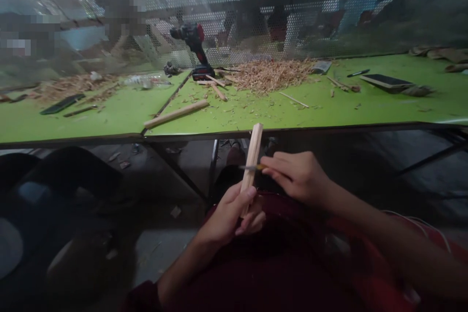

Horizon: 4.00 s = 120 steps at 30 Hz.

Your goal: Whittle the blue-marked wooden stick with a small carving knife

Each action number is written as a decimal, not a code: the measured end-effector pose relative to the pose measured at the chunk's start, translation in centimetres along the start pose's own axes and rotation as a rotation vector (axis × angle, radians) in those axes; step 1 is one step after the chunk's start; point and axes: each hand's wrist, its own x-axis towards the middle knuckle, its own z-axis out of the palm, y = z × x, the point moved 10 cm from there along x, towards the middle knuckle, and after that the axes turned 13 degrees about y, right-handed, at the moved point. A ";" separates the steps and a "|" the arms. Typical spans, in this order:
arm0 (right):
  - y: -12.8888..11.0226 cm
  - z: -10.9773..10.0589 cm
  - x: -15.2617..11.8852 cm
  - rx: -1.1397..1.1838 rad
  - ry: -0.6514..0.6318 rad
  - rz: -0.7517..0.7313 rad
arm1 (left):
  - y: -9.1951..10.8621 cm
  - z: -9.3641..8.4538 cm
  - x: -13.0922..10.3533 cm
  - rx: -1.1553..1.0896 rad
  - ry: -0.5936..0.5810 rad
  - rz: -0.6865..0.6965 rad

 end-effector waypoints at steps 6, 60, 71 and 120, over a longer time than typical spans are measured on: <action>-1.0 0.2 -0.1 -0.101 0.074 -0.126 | 0.0 0.6 -0.4 -0.035 -0.045 -0.067; 8.3 -0.9 -0.3 -0.491 0.129 -0.022 | -2.5 -0.3 -2.1 0.209 0.046 -0.168; 6.4 -0.7 -1.5 0.505 0.157 0.738 | -0.7 -2.4 -0.4 0.289 0.213 0.050; 12.4 0.1 0.5 0.188 -0.055 0.662 | 0.4 -4.6 0.2 0.102 0.138 -0.030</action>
